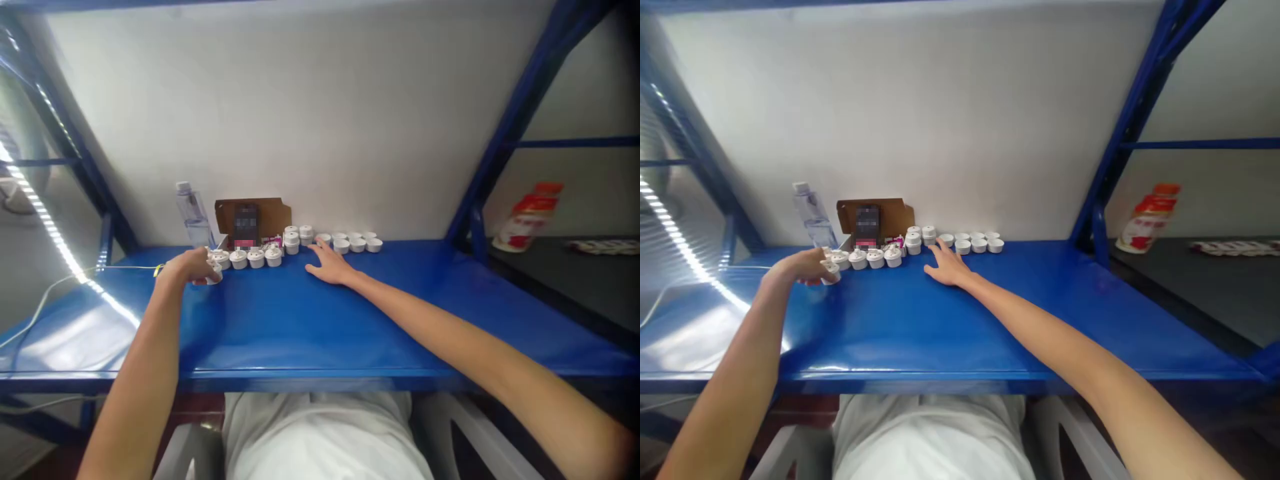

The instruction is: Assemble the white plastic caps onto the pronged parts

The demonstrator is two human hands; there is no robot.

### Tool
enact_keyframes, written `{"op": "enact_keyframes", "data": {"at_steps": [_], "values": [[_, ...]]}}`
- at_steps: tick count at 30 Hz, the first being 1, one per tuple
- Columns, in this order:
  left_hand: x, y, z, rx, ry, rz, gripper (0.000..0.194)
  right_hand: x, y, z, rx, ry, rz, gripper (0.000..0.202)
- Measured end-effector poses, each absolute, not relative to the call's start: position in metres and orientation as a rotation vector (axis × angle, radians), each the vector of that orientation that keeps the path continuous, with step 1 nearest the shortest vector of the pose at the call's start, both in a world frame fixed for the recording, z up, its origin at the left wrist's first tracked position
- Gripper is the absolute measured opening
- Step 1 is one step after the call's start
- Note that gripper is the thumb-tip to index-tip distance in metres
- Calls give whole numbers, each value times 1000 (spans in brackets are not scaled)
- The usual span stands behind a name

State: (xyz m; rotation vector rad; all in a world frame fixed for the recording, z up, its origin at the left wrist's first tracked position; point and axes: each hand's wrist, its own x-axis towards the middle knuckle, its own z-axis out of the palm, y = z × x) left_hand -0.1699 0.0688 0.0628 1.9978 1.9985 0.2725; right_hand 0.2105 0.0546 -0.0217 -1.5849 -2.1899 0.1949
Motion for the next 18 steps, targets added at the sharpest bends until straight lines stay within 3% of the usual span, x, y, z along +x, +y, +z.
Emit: {"op": "enact_keyframes", "data": {"at_steps": [3,6,10,13,16,18], "values": [[-158,64,67,1977,2151,131,60,204,76,-8,-1584,-2190,113,81],[-135,56,72,2147,2146,424,70,196,101,10,-1669,-2146,58,78],[-98,48,64,2372,1844,739,53,190,109,24,-1734,-2141,-43,48],[-68,41,46,2490,1499,800,43,189,85,23,-1742,-2124,-158,41],[-39,27,27,2512,1187,811,44,190,48,18,-1729,-2084,-105,42],[-22,15,16,2503,1017,773,54,189,25,13,-1633,-2031,110,33]]}}
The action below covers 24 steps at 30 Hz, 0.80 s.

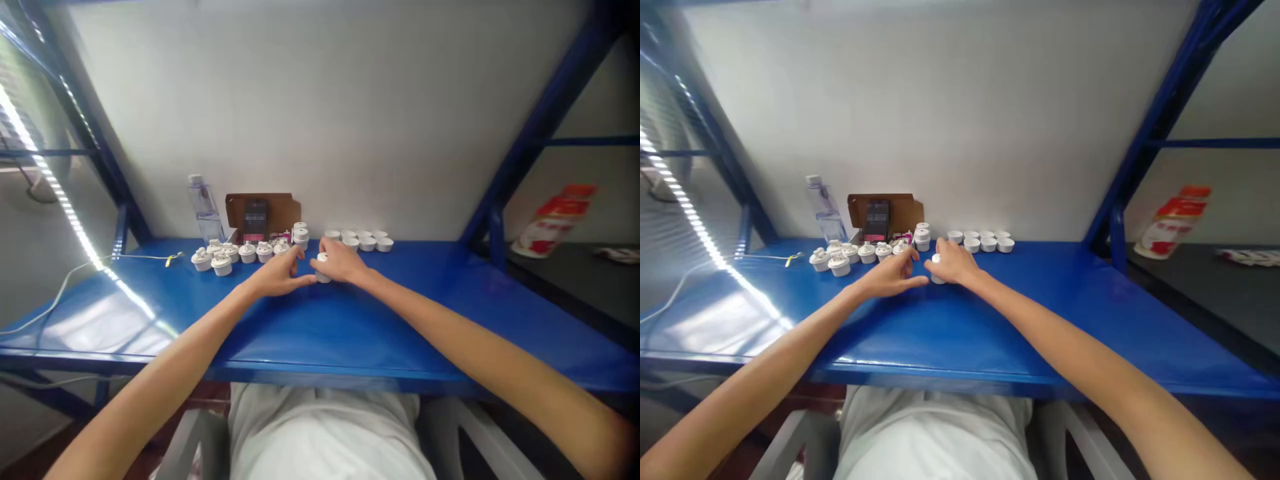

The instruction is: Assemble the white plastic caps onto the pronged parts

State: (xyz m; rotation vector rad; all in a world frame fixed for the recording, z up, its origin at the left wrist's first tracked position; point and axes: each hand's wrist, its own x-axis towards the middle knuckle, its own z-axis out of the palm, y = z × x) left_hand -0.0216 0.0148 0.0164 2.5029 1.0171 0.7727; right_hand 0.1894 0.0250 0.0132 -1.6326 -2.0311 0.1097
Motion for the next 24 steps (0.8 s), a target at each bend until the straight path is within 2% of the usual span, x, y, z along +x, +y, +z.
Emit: {"op": "enact_keyframes", "data": {"at_steps": [2,5,9,12,15,20,24], "values": [[-8,3,10,2512,941,686,68,186,11,8,-1506,-1955,394,28],[1,-6,5,2548,968,788,75,181,6,4,-1362,-1791,710,36],[-1,1,4,2592,1004,1062,65,181,8,4,-1230,-1726,867,42],[-3,7,5,2580,1020,1116,52,185,5,5,-1156,-1741,830,48],[-3,6,9,2517,933,1164,48,185,3,5,-1120,-1734,884,50],[-3,-1,20,2215,895,1232,45,184,11,2,-997,-1424,1295,49],[-4,-1,25,2203,918,1200,37,184,14,2,-991,-1329,1671,50]]}}
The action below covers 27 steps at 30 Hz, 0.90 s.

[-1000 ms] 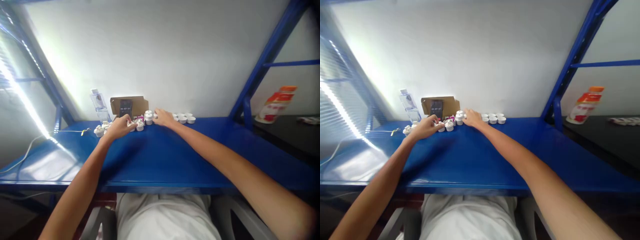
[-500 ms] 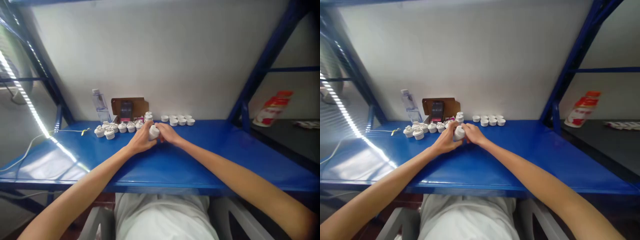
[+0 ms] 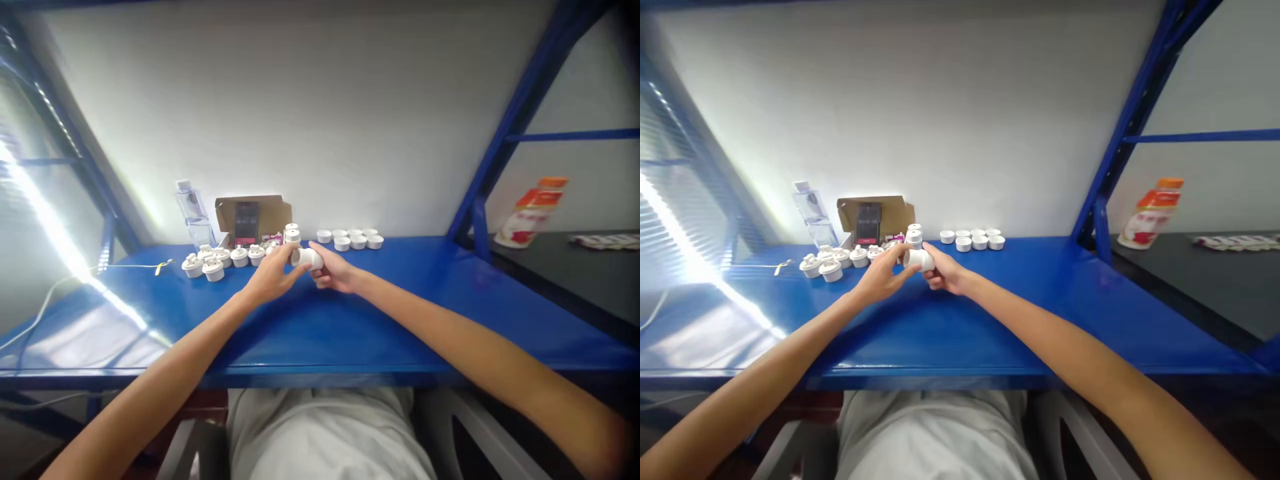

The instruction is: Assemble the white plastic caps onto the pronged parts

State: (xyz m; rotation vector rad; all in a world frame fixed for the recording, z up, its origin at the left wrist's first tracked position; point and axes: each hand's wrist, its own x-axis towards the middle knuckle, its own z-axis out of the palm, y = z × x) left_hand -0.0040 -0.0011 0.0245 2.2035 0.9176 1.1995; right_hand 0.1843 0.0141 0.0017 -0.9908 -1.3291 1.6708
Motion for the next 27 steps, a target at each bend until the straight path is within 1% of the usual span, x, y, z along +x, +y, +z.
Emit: {"op": "enact_keyframes", "data": {"at_steps": [1,3,5,8,10,11,13,15,16,18,23,27], "values": [[-4,0,25,2213,928,1193,35,184,13,2,-996,-1346,1677,50],[-4,3,24,2208,976,1199,32,183,10,5,-1005,-1415,1523,49],[-6,9,22,2137,1049,1209,33,184,5,9,-968,-1592,1182,42],[-10,22,16,1885,1120,1123,55,193,1,16,-843,-1979,532,26],[-14,31,13,1694,1095,1080,63,201,4,17,-846,-2127,215,29],[-17,34,12,1620,1065,1092,61,205,7,15,-904,-2145,130,30],[-22,39,14,1516,1004,1143,49,213,16,8,-1094,-2110,77,32],[-26,41,19,1420,969,1175,36,220,25,-2,-1269,-2065,112,39],[-28,41,21,1368,953,1177,33,223,30,-7,-1319,-2056,138,43],[-31,40,24,1286,909,1173,32,228,36,-14,-1355,-2058,182,46],[-30,41,19,1358,878,1175,29,230,43,-21,-1475,-2001,151,32],[-29,40,17,1376,874,1202,33,232,46,-24,-1615,-1973,124,34]]}}
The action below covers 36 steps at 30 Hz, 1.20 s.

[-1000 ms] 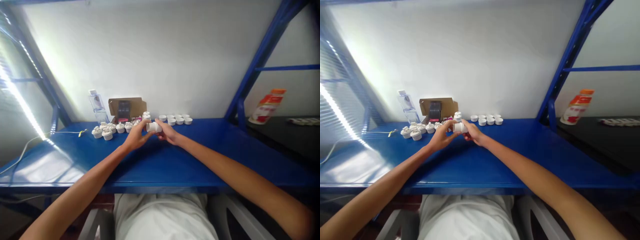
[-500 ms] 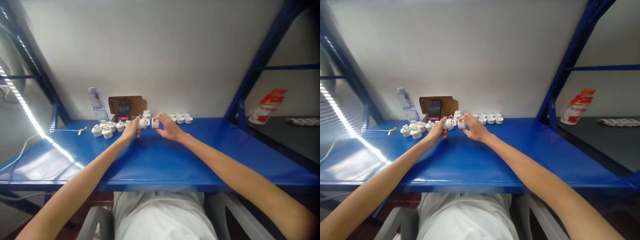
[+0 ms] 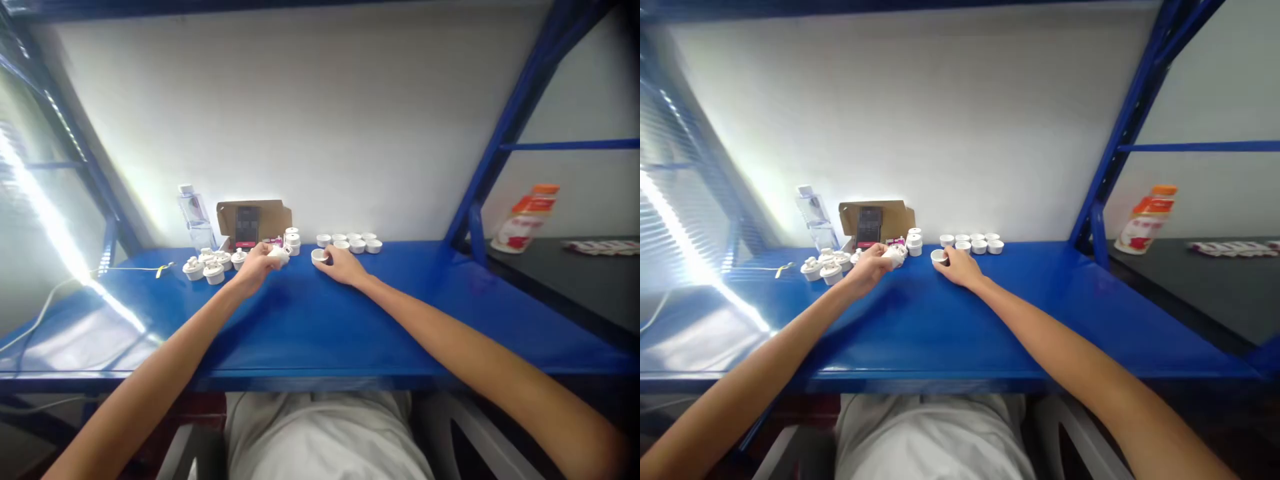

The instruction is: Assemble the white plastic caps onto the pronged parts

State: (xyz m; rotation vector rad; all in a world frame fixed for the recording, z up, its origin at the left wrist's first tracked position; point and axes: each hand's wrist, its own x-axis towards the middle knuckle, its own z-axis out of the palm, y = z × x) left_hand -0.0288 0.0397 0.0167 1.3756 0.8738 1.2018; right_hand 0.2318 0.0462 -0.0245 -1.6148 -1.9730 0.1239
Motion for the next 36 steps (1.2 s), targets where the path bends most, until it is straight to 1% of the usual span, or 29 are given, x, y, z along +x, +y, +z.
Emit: {"op": "enact_keyframes", "data": {"at_steps": [2,5,8,10,11,14,17,25,30,36], "values": [[-29,39,17,1374,857,1168,33,233,45,-23,-1619,-1972,87,38],[-29,40,17,1390,850,1121,34,229,37,-15,-1594,-1971,-55,44],[-28,40,16,1380,854,1075,31,217,25,-3,-1584,-1994,-146,34],[-27,40,16,1344,838,1047,30,207,18,0,-1596,-2052,-110,27],[-27,39,17,1323,825,1037,30,203,16,-1,-1603,-2090,-75,26],[-27,37,20,1269,793,1026,32,195,16,-9,-1604,-2176,24,33],[-27,36,22,1265,772,1002,33,197,23,-21,-1564,-2200,53,40],[-22,29,21,1293,784,895,33,209,40,-28,-1546,-2213,99,44],[-23,30,23,1315,802,997,31,213,45,-28,-1566,-2195,118,46],[-29,34,27,1352,823,1069,43,216,44,-31,-1506,-2177,109,41]]}}
